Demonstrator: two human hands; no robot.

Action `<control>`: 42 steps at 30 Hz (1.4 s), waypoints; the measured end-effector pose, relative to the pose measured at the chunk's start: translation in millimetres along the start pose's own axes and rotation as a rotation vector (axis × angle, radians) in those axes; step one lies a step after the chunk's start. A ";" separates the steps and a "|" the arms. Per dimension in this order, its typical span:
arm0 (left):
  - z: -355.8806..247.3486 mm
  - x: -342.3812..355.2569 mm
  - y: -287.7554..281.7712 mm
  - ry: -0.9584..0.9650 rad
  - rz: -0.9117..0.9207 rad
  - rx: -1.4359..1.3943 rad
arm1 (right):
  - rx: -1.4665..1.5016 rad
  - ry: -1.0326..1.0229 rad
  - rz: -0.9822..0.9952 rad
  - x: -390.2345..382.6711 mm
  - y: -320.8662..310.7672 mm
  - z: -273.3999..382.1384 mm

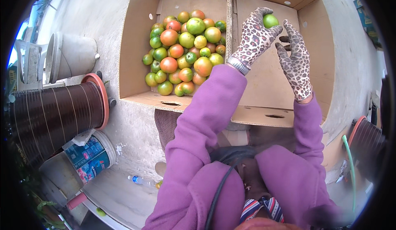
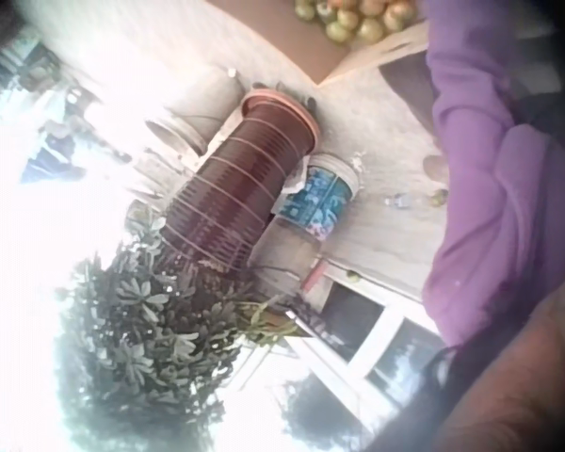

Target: The person sorts round green and red fruits between two cardboard boxes using gloved hands. The person repeatedly picks fruits from one box and places them into the other, gradually emptying one box while filling the other.

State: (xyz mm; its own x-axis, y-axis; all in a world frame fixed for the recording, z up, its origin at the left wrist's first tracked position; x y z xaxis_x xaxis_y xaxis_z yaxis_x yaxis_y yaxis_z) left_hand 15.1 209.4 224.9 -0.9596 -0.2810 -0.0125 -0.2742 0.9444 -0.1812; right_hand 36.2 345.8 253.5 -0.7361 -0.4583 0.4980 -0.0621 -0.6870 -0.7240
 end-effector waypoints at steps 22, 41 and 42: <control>65.2 -30.4 -118.7 -0.354 -0.028 0.718 | -0.351 -0.163 0.149 -15.0 15.7 -38.2; 77.3 -96.5 -153.5 -0.320 0.031 0.881 | -0.373 -0.149 0.264 -18.6 29.7 -43.7; 82.9 -91.8 -138.6 -0.298 0.096 1.008 | -0.353 -0.164 0.272 -18.6 32.8 -44.2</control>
Point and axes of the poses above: each hand's wrist, its own x-axis towards the middle knuckle, its own y-axis out of the palm, z = x × y, the point moved 6 cm from there along x, towards the middle knuckle, and after that the axes turned 12 degrees about -y, right-handed, at the moved point
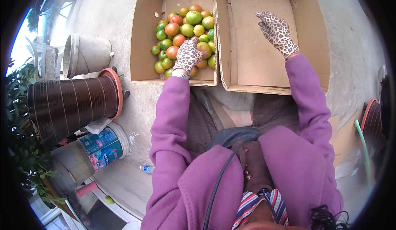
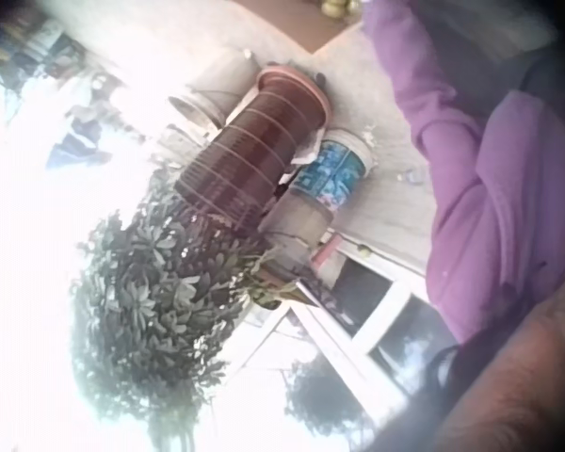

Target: The person sorts round green and red fruits between two cardboard boxes using gloved hands. The person repeatedly picks fruits from one box and places them into the other, gradually emptying one box while filling the other.

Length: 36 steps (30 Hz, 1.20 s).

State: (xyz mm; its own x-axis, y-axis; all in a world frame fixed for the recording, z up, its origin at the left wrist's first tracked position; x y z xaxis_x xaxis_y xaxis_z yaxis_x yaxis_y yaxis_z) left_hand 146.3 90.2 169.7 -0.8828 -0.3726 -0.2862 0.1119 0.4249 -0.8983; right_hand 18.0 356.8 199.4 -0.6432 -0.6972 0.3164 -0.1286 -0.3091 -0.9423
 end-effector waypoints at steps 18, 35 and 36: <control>-2.3 10.8 -30.1 -0.011 -0.421 -0.334 | 0.063 -0.105 0.098 8.5 -4.2 22.0; -150.6 44.9 -12.9 0.183 -0.034 -1.327 | 0.300 0.244 -0.193 7.8 -15.0 -20.1; -131.9 53.0 -29.1 0.199 -0.178 -1.318 | 0.320 0.330 -0.099 4.2 -1.4 -28.6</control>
Point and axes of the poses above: each hand's wrist, its own x-axis towards the middle knuckle, its own y-axis out of the palm, z = x × y, the point moved 6 cm from there along x, towards the middle knuckle, and after that the axes turned 12 degrees about -y, right-handed, at the moved point
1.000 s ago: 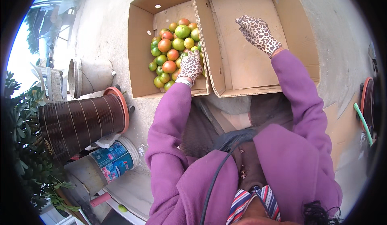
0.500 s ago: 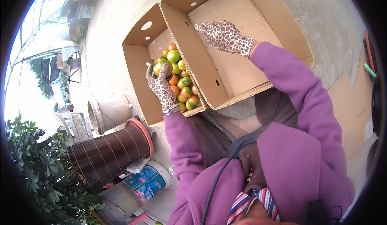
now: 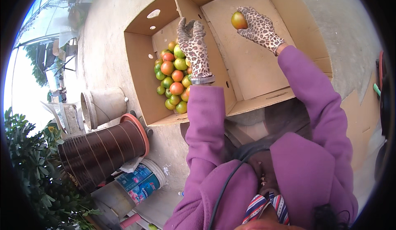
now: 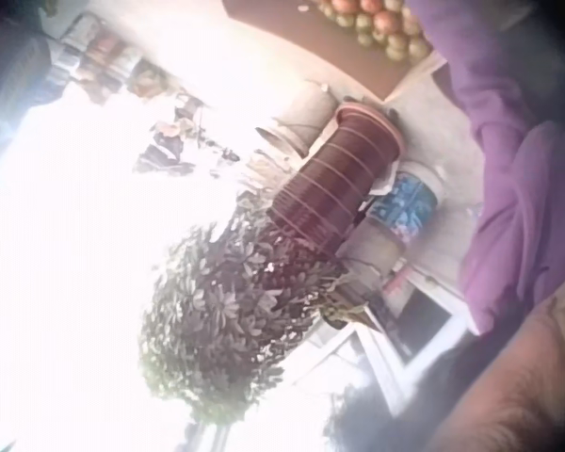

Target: The person sorts round green and red fruits between two cardboard boxes using gloved hands. The person repeatedly picks fruits from one box and places them into the other, gradually emptying one box while filling the other.

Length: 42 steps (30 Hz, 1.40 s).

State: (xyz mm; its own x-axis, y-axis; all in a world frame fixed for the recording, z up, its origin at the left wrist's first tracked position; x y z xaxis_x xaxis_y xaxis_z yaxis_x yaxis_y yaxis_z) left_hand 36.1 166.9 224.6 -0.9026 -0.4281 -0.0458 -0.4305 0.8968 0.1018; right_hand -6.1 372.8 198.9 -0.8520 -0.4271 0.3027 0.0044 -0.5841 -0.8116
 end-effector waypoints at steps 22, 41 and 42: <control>92.4 86.6 -213.3 -0.177 -0.164 1.666 | -0.484 -0.147 0.077 8.1 24.2 -42.1; -46.0 -0.8 -18.0 -0.181 0.420 -0.311 | -0.037 -0.521 -0.251 -9.3 -24.9 68.6; -38.6 -2.0 1.6 -0.195 0.501 -0.299 | -0.013 -0.525 -0.281 -9.7 -22.7 67.0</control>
Point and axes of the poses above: each hand's wrist, its own x-axis towards the middle knuckle, its own y-axis out of the palm, z = x × y, the point moved 6 cm from there along x, towards the middle knuckle, and after that the axes turned 12 degrees about -y, right-handed, at the moved point
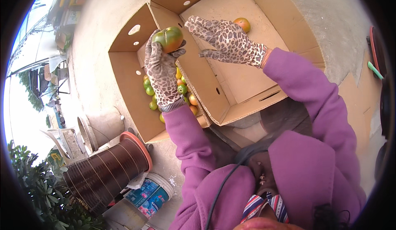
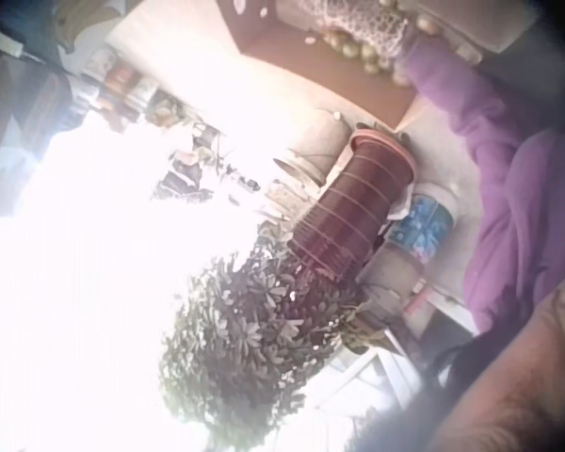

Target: The person sorts round green and red fruits between two cardboard boxes using gloved hands. The person repeatedly picks fruits from one box and places them into the other, gradually emptying one box while filling the other.

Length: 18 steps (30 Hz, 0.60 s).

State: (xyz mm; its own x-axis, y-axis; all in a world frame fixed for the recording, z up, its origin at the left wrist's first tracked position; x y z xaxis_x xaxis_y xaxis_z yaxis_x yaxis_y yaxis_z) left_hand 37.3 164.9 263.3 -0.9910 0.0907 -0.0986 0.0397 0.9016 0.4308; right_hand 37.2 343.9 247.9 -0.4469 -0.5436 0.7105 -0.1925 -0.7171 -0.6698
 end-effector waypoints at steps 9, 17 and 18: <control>26.4 14.8 -4.7 0.011 -0.297 0.312 | 0.032 0.307 0.231 -27.1 26.3 -43.5; 21.9 -10.6 -150.8 -0.246 -0.795 1.313 | 0.057 0.517 0.767 -102.6 87.5 -71.0; 39.1 -4.4 -158.2 -0.340 -0.701 1.387 | 0.034 0.535 0.790 -111.0 90.9 -75.8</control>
State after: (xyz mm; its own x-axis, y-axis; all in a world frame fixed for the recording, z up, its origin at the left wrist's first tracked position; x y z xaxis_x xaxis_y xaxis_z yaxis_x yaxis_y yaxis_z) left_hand 40.4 38.4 160.5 -0.7961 -0.5757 -0.1865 -0.1232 0.4559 -0.8815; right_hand 3.0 372.1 91.7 -0.7788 -0.6107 -0.1431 0.3577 -0.2450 -0.9011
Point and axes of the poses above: each hand's wrist, its own x-axis towards the middle knuckle, its own y-axis out of the palm, z = x × y, the point moved 6 cm from there along x, towards the middle knuckle, and after that the axes turned 12 degrees about -y, right-handed, at the moved point
